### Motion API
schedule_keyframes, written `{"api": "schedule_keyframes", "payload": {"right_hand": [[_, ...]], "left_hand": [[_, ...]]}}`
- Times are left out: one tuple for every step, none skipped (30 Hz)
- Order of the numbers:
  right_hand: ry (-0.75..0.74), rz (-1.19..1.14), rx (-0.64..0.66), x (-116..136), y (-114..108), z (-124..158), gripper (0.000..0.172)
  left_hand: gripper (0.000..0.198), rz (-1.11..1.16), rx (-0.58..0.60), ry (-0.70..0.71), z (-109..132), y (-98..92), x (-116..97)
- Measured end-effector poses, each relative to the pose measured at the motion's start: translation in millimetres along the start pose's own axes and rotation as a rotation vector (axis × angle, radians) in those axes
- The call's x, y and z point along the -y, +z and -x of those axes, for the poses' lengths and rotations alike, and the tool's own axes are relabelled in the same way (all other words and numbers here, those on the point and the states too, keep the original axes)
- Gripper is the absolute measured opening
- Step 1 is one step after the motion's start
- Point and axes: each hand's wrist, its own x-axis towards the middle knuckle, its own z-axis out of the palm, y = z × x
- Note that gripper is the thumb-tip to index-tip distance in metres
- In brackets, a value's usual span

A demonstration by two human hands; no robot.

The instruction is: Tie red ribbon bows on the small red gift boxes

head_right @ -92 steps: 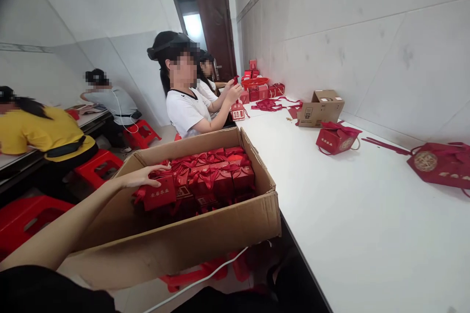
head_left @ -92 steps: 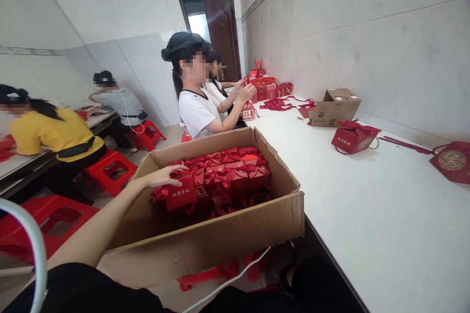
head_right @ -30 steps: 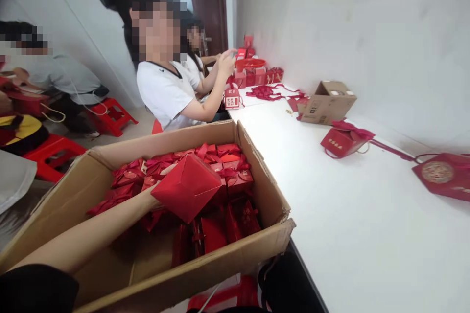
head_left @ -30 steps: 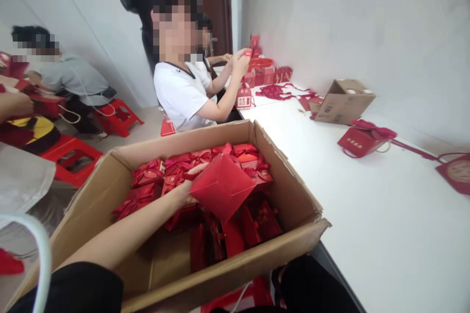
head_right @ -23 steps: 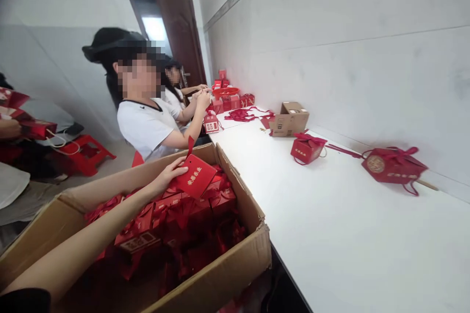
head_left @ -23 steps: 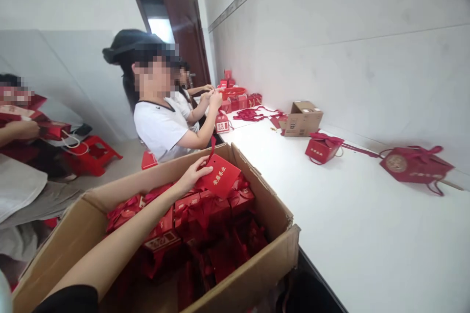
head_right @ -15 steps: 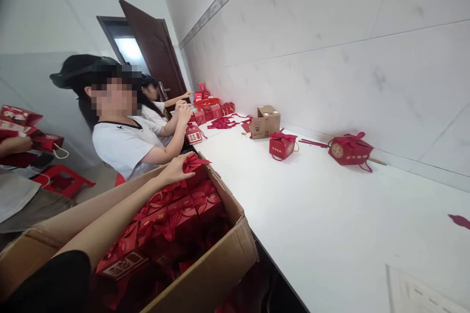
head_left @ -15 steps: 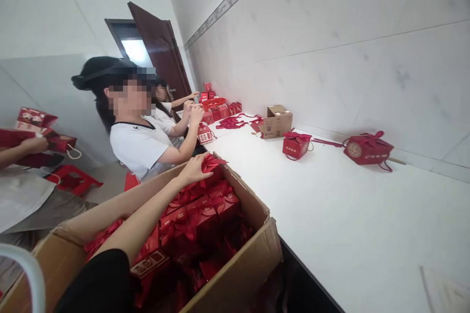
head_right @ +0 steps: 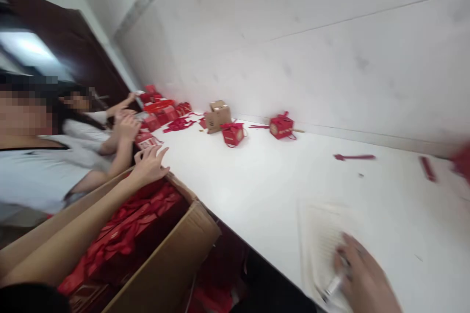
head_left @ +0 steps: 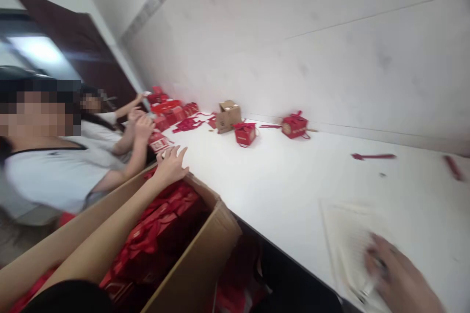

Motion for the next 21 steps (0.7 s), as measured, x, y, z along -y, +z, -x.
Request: {"api": "schedule_keyframes", "payload": {"right_hand": [[-0.047,0.026,0.049,8.5,-6.0,0.0,0.021],[-0.048,0.054,0.050,18.0,-9.3,-2.7,0.020],[-0.036,0.066,0.080,27.5,-10.3,-7.1,0.018],[-0.024,0.065,0.116,36.3,-9.5,-12.3,0.017],[-0.021,0.055,0.139,44.0,-7.7,-17.6,0.016],[-0.012,0.040,0.163,50.5,-5.7,-22.1,0.015],[0.005,0.026,0.187,56.0,-4.3,-25.4,0.015],[0.030,0.008,0.206,60.6,-3.9,-27.5,0.015],[0.056,-0.017,0.204,64.4,-4.7,-28.4,0.015],[0.083,-0.052,0.204,67.6,-6.9,-28.4,0.016],[0.117,-0.094,0.204,70.1,-10.2,-27.9,0.017],[0.160,-0.145,0.210,72.0,-14.5,-27.3,0.018],[0.216,-0.208,0.229,73.1,-19.2,-27.2,0.020],[0.287,-0.281,0.252,73.2,-24.1,-28.2,0.022],[0.368,-0.364,0.272,72.3,-28.6,-30.8,0.024],[0.454,-0.455,0.277,70.1,-32.3,-35.3,0.027],[0.535,-0.540,0.260,66.7,-34.9,-41.9,0.029],[0.600,-0.605,0.221,62.1,-35.9,-50.5,0.030],[0.644,-0.647,0.171,56.8,-35.1,-60.6,0.030],[0.670,-0.673,0.122,50.9,-32.5,-71.5,0.030],[0.676,-0.687,0.091,45.1,-28.0,-82.4,0.030]], "left_hand": [[0.052,0.046,-0.091,0.086,-2.7,-8.7,-29.5],[0.045,0.119,-0.124,0.224,-3.1,-16.8,-61.0],[0.041,0.207,-0.108,0.400,-1.2,-23.5,-93.3],[0.038,0.303,-0.057,0.589,2.8,-28.3,-125.1],[0.035,0.382,0.028,0.764,8.3,-30.3,-155.4],[0.035,0.438,0.121,0.909,14.4,-29.4,-183.3],[0.039,0.466,0.211,1.025,20.5,-25.4,-208.1],[0.047,0.475,0.297,1.102,26.0,-18.8,-229.3],[0.058,0.469,0.378,1.153,30.5,-10.3,-246.3],[0.067,0.455,0.448,1.179,34.0,-0.6,-259.2],[0.074,0.437,0.505,1.187,36.6,9.3,-268.0],[0.076,0.424,0.543,1.188,38.8,18.7,-273.4],[0.075,0.417,0.558,1.183,40.8,27.0,-276.0],[0.071,0.420,0.552,1.177,42.7,33.8,-276.7],[0.066,0.431,0.527,1.173,44.8,39.1,-276.3],[0.062,0.445,0.489,1.174,46.8,42.8,-275.6],[0.057,0.460,0.445,1.178,48.9,45.3,-275.1],[0.053,0.473,0.401,1.184,50.7,46.9,-275.1],[0.050,0.485,0.362,1.192,52.2,47.8,-275.5],[0.047,0.497,0.329,1.200,53.3,48.4,-276.3],[0.045,0.506,0.303,1.206,54.2,48.9,-277.3]]}}
